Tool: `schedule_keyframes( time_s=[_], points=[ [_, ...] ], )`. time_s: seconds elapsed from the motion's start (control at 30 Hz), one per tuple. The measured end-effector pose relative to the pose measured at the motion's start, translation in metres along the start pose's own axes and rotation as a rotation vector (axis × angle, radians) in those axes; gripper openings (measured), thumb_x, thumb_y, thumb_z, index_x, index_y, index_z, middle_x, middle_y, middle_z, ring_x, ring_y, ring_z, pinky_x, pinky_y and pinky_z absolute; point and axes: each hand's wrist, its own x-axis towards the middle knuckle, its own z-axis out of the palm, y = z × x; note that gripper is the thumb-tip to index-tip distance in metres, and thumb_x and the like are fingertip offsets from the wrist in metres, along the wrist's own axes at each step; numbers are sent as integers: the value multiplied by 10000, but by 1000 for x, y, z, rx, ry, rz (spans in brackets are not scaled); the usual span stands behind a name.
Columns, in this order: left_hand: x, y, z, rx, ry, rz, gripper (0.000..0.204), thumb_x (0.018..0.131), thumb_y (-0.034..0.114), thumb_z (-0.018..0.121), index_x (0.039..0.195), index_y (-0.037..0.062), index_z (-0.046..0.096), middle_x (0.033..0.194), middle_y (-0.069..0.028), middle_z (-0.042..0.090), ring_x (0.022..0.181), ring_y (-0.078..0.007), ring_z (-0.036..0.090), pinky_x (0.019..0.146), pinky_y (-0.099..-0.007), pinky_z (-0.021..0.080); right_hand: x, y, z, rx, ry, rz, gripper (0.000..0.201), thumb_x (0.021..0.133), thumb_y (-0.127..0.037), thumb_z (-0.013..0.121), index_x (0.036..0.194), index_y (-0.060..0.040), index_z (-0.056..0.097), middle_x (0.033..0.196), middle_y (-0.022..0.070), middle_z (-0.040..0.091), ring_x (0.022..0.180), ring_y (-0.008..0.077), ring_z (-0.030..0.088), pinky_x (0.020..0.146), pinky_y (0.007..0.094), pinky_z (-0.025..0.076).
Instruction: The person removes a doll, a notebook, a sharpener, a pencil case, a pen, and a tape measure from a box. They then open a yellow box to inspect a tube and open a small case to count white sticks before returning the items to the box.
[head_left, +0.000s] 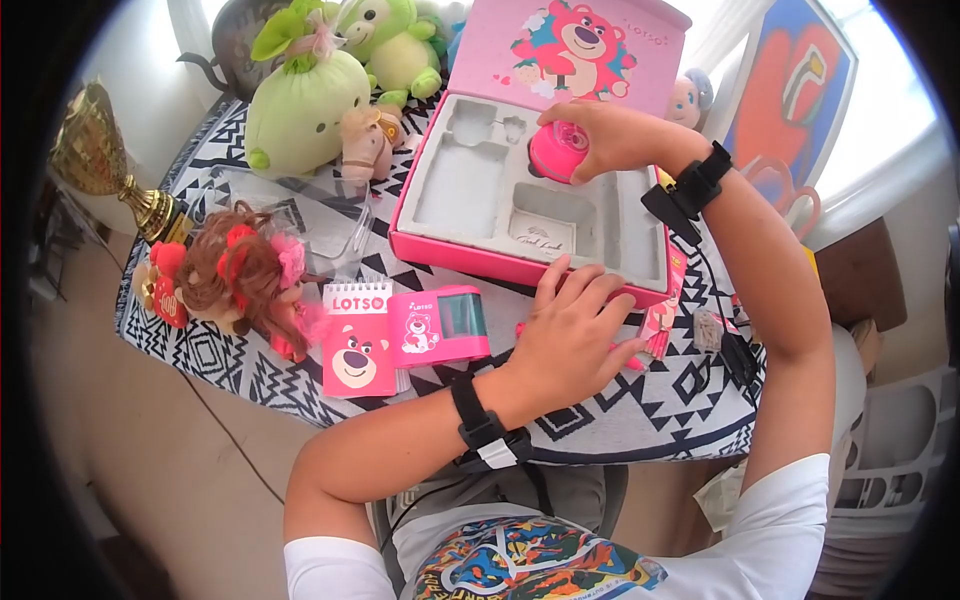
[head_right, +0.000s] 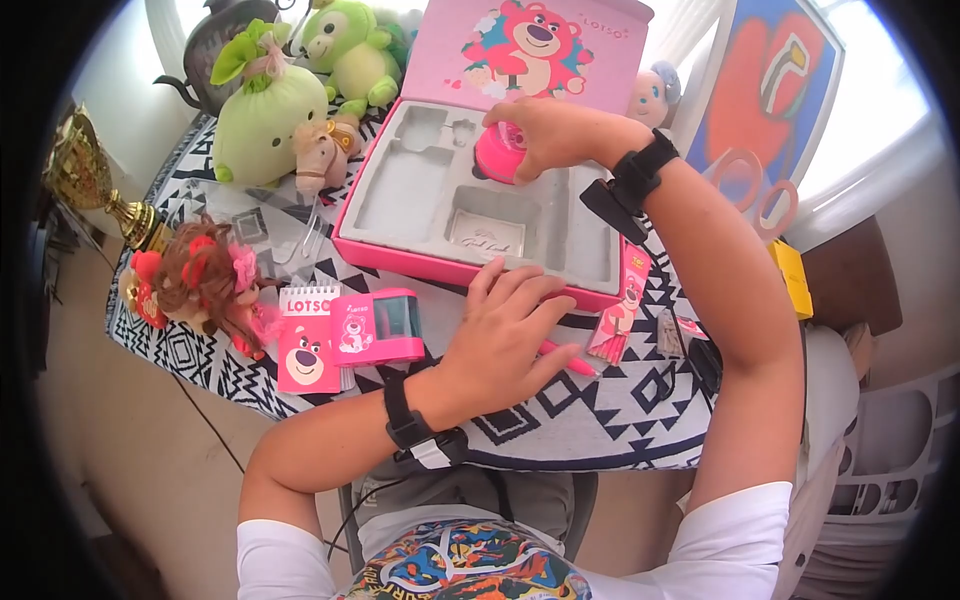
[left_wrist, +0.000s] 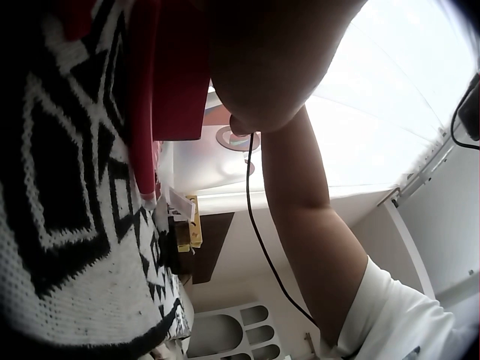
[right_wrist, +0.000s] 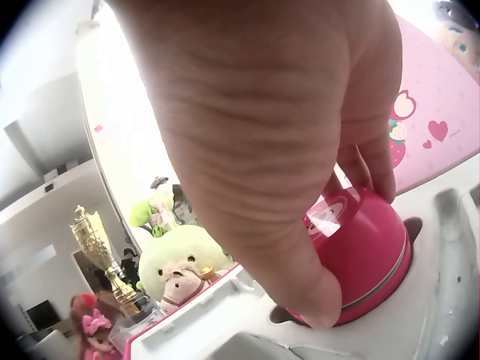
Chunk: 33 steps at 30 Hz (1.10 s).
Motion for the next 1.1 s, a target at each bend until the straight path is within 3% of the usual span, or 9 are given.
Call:
schedule_keyframes(
  time_s=[0.2, 0.73, 0.83, 1.1],
  points=[
    [0, 0, 1, -9, 17, 1, 400, 872, 311, 730, 1153, 40, 646, 1262, -124, 594, 1284, -315, 497, 1174, -563, 235, 5, 2, 2, 0, -46, -12, 828, 688, -180, 855, 1437, -109, 511, 1302, 145, 516, 1181, 350, 568, 975, 419, 491],
    [1, 0, 1, -10, 4, -3, 435, 858, 308, 742, 1171, 31, 624, 1264, -127, 586, 1276, -313, 500, 1173, -557, 228, 13, 12, 9, -50, -73, -37, 804, 697, -211, 873, 1422, -130, 536, 1269, 163, 579, 1189, 361, 564, 996, 420, 470],
    [1, 0, 1, -13, 7, -4, 437, 855, 307, 745, 1172, 32, 624, 1261, -126, 585, 1276, -313, 500, 1173, -556, 229, 12, 14, 13, -40, -61, -32, 791, 719, -223, 859, 1432, -130, 529, 1287, 167, 572, 1185, 362, 572, 999, 419, 470],
    [2, 1, 1, 1, -2, -5, 441, 843, 297, 752, 1172, 35, 621, 1266, -122, 583, 1281, -310, 495, 1173, -556, 233, 4, 8, 18, 11, -5, 6, 629, 913, -320, 698, 1472, -114, 496, 1301, 175, 553, 1161, 363, 579, 1018, 418, 458]
  ],
)
